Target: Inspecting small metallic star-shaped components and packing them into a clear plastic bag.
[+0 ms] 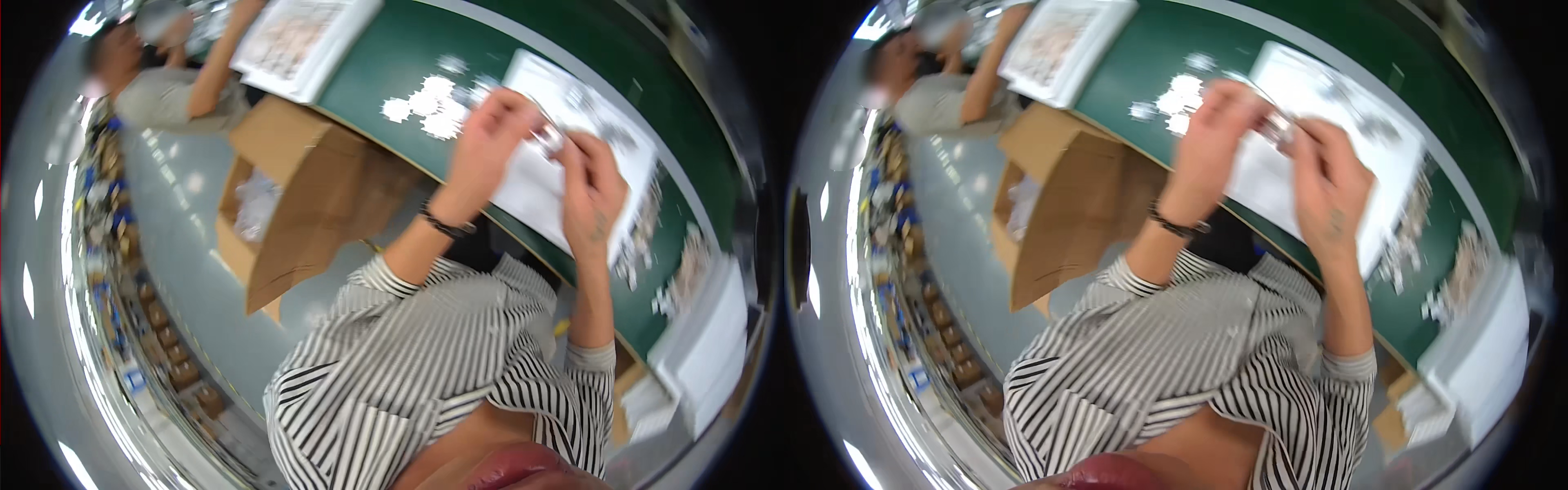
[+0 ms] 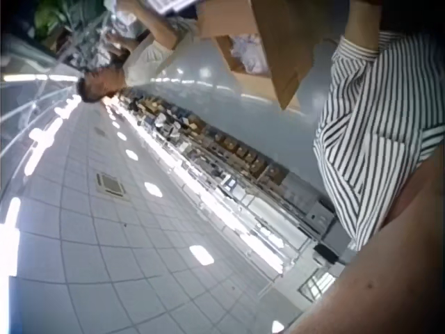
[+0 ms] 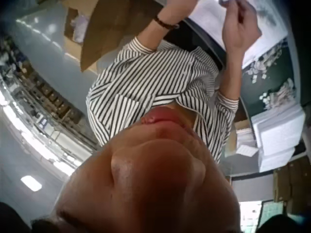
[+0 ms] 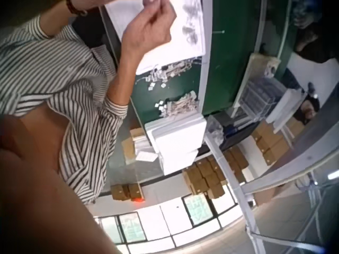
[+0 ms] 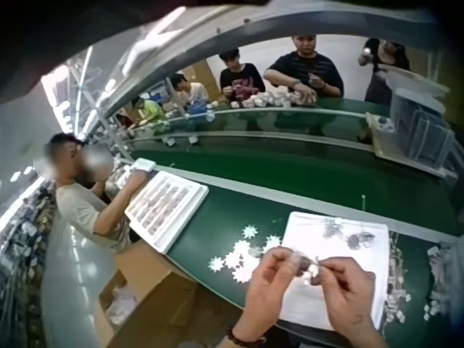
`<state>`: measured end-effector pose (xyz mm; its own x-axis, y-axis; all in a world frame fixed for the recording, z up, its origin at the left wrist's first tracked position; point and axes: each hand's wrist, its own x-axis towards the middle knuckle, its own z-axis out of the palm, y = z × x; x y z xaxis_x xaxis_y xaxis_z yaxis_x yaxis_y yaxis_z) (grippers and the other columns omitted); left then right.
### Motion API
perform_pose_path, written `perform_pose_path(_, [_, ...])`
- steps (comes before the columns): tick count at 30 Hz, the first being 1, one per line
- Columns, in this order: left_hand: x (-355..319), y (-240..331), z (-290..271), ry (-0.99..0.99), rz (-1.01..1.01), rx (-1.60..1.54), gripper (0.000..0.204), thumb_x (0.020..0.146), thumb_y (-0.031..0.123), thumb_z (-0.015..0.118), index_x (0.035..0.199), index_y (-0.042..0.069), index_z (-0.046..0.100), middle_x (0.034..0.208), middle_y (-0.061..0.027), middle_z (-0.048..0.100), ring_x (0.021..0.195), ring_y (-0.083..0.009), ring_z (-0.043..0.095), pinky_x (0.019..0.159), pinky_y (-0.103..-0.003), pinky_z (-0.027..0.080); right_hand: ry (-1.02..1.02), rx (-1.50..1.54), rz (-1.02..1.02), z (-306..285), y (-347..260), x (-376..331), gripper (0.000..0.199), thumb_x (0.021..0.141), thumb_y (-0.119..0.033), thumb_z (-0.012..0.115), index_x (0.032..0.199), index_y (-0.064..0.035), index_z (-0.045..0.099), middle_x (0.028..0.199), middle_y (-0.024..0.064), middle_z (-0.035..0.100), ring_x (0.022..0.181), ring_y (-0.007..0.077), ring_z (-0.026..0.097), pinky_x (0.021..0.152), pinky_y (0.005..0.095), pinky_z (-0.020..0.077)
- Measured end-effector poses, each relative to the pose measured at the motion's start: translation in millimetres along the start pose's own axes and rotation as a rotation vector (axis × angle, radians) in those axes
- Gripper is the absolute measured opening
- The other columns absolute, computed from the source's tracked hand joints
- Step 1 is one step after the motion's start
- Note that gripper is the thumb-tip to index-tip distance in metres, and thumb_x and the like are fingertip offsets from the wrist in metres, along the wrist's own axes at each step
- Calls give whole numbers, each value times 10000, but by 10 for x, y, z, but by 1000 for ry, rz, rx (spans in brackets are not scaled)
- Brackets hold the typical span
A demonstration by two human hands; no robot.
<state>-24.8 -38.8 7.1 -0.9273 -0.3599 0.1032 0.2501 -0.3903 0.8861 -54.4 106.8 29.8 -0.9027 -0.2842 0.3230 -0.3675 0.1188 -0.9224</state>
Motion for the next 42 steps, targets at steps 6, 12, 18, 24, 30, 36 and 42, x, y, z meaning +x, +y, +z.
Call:
perform_pose_path(6, [50,133,133,-16,-188,174,154,908,140,751,965,-1,776,888,-56,719,787,-114,580,711,-233,483,-35,-5,149,-138,134,-97,225,1037,-110,573,1223,-2,640,938,79,727,703,82,552,629,201,441])
perform_pose_path(12, [191,274,324,18,505,673,80,814,66,752,872,26,791,781,-38,729,735,-159,604,660,-271,490,191,-46,358,-260,142,-6,327,1054,-194,515,1316,-7,568,1002,83,727,625,75,481,604,209,421])
perform_pose_path(18, [445,120,454,-28,603,910,81,805,74,737,847,20,780,772,-47,734,664,-198,622,639,-295,503,247,98,327,-490,515,-32,341,1057,-197,518,1331,2,558,973,76,709,720,91,530,700,215,447])
perform_pose_path(24, [776,-240,258,-25,398,1090,119,817,108,712,860,8,762,799,-65,747,605,-238,620,622,-326,514,204,184,269,-391,851,-162,348,1055,-184,533,1343,11,554,1026,91,690,879,129,590,868,240,467])
perform_pose_path(30, [911,-23,-340,298,301,1211,365,887,280,715,1132,9,732,1041,-148,762,819,-277,696,733,-375,555,83,53,334,-386,771,-372,291,1071,-162,507,1289,8,598,966,74,639,899,134,586,869,238,464])
perform_pose_path(36, [901,17,-944,61,41,1415,472,856,350,750,1190,17,737,1092,-124,742,911,-249,647,811,-337,536,121,114,422,-277,667,-230,237,1099,-217,438,1192,-46,573,634,-50,402,570,54,330,517,223,277])
perform_pose_path(42, [948,-335,-1014,-95,480,1686,468,831,391,739,1155,53,749,1138,-157,687,1105,-362,539,913,-405,494,121,353,599,-273,662,-169,208,1073,-249,453,1080,-62,543,670,-35,421,608,75,340,546,256,292])
